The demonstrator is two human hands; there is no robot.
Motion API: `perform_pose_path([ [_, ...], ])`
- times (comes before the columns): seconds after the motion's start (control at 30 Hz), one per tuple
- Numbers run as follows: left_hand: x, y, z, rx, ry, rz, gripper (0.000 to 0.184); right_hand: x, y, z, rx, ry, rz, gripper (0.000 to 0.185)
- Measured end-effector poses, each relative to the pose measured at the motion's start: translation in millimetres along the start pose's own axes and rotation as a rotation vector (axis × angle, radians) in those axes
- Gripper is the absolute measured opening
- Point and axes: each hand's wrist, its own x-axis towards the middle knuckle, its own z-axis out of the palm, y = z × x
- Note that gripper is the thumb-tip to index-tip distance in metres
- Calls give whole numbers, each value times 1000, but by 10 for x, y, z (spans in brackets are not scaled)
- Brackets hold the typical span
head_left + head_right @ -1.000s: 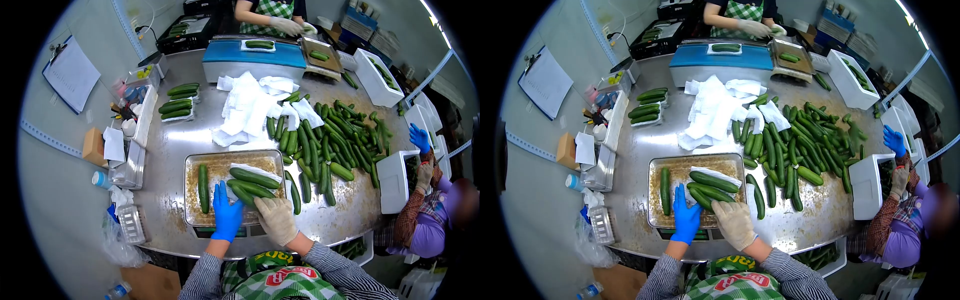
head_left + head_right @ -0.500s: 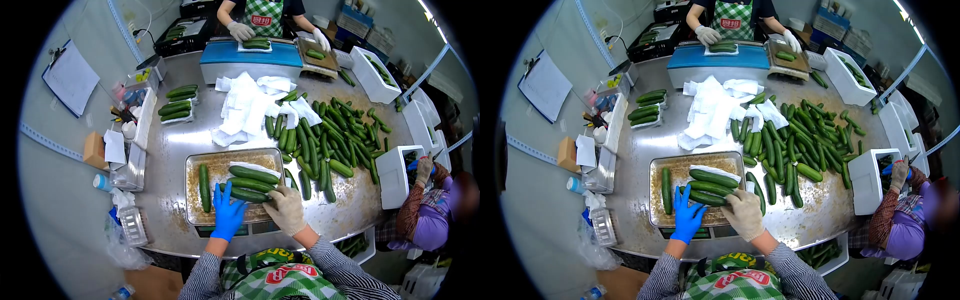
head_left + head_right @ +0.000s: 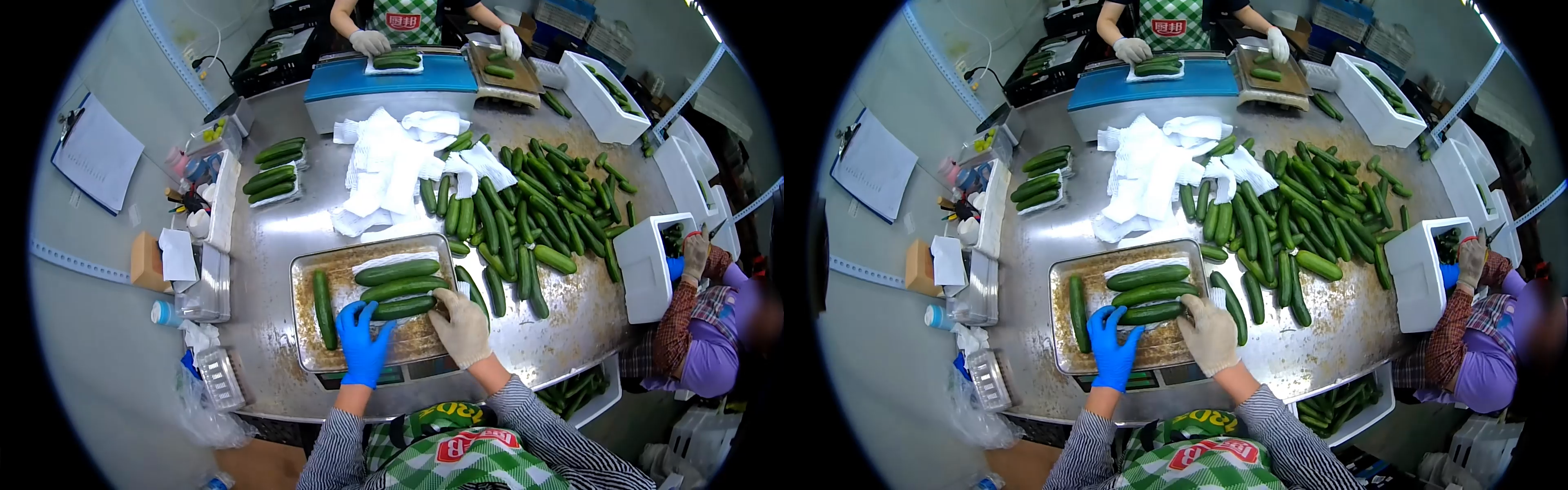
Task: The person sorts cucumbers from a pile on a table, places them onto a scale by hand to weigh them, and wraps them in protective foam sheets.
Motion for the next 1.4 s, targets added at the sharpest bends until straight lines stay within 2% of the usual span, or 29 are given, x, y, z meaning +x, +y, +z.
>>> perform_pose_path([
  [0.03, -3, -20, -1, 2, -8, -9, 48, 96, -32, -61, -41, -53, 4, 28],
  [0.13, -16, -58, 10, 8, -21, -24, 48, 218, 73, -21, -68, -99, -54, 26],
  [0.23, -14, -64, 23, 1, 5, -41, 46, 202, 57, -12, -56, -55, -47, 25],
  [0.53, 4, -78, 28, -14, -7, -126, 46, 362, -84, 173, -106, -121, 258, 34],
  [0.67, 4, -46, 3, -86, -17, -184, 45, 293, -54, 199, 197, -30, 319, 32],
  [0.7, 19, -54, -11, -107, -19, -200, 45, 223, -112, 111, 239, -71, 393, 30],
  [0.8, 13, -95, -12, 4, -42, -90, 44, -77, -40, 4, 168, -231, 295, 44],
  [0.9, 35, -21, -25, -163, -17, -202, 80, 106, -75, -148, 204, -65, 211, 55],
  [0.93, 52, -16, -37, -216, -8, -231, 93, 268, -117, -194, 118, -18, 93, 64],
  [0.97, 51, -53, -29, -287, -114, -303, 106, 414, -117, -170, 68, -50, 45, 67],
  [1.07, 142, 130, 48, -363, -127, -407, 99, 496, -50, 129, -68, -87, -114, 74],
  [1.3, 172, 87, 101, -312, -144, -385, 97, 449, -18, 375, -130, -99, -113, 66],
  [1.4, 159, 33, 100, -117, -172, -272, 96, 457, -46, 406, -140, -70, -108, 66],
])
